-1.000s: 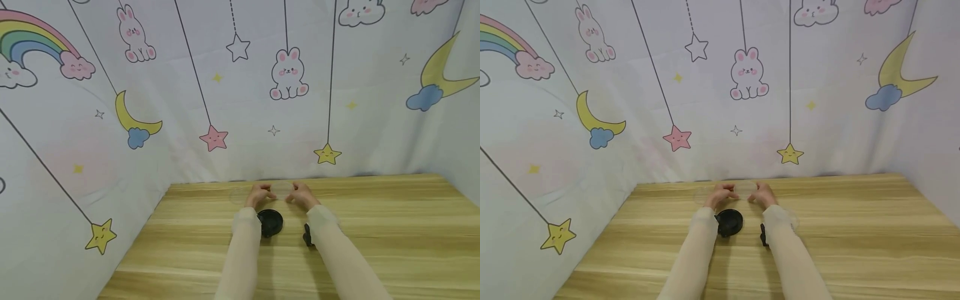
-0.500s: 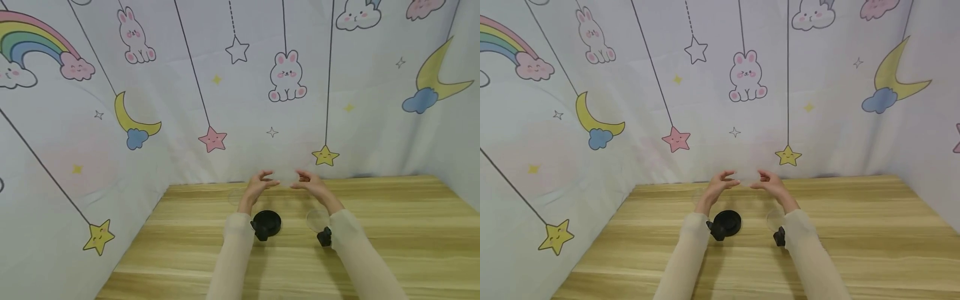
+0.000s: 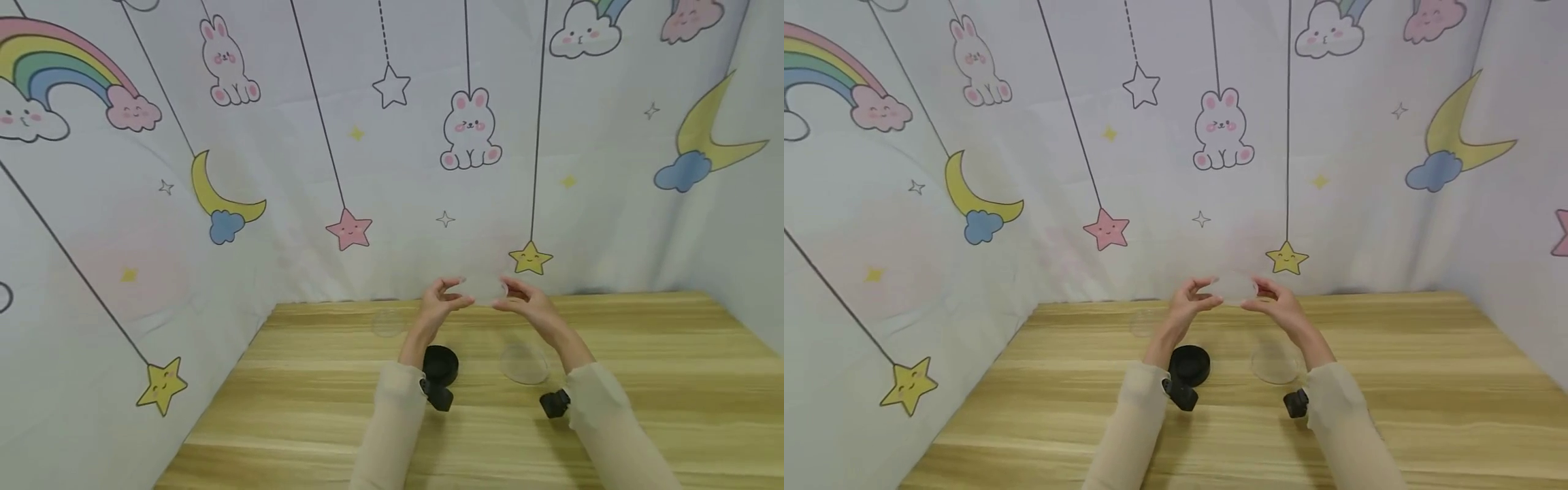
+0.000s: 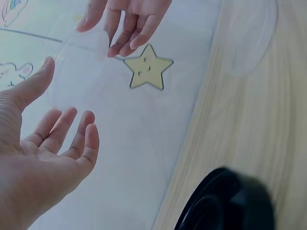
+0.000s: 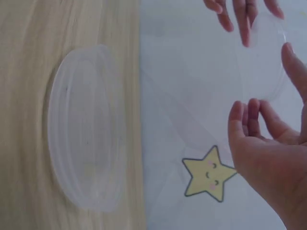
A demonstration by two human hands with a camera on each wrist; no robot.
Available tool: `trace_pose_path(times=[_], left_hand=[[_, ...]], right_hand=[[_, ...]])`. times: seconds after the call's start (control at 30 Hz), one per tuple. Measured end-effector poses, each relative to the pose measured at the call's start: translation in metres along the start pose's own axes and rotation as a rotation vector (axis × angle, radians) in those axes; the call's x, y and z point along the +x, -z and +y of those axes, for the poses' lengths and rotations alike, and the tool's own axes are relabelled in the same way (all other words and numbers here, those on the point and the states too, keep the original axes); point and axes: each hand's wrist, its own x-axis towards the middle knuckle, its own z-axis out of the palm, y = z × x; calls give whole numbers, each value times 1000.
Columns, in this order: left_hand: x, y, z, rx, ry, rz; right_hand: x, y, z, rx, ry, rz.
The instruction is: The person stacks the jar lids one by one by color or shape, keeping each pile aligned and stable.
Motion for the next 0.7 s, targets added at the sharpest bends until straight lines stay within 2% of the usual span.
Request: trace_pose_path(times=[0.13,0.27,0.47,0.7], left_hand=[[-9,-19,-1,-51,-8,-2],[-19,-38,-5,-67,-1,-34],[-27,-56,-15,49,50,-73],[-34,-63,-28,164,81,-93]], right_hand=[[-17,13,3,-13,32,-23],[-34,30,13,-58,52,-49],[-49,48,30,-121,66,-90],[-56,54,43,-141,25,-177]])
